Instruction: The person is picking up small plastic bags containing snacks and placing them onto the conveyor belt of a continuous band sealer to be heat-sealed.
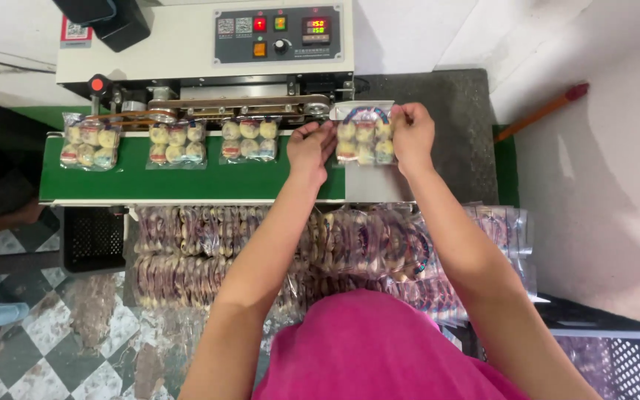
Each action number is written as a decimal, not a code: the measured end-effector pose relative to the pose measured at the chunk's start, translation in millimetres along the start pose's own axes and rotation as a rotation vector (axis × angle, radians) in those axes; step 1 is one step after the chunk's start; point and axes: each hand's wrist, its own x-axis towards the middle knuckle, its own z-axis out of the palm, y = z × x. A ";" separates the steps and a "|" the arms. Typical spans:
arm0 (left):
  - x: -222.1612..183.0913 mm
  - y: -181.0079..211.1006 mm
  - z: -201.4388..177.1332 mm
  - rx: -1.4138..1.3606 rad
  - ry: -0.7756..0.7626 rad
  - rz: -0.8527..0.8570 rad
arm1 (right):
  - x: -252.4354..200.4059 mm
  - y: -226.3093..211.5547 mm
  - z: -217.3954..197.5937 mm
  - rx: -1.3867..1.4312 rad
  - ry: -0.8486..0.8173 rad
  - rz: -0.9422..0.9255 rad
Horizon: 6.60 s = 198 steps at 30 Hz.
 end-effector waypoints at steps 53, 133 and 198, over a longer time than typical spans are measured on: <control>-225.7 71.4 -53.3 0.398 -0.448 0.314 | -173.5 -171.0 -82.6 0.547 -0.383 0.236; -92.3 123.1 -100.6 0.978 -0.454 0.471 | 0.7 -20.8 50.2 -0.388 -0.176 -0.070; -11.6 -9.8 -6.1 0.175 -0.079 0.003 | -29.0 -20.0 -31.5 -0.096 -0.014 0.035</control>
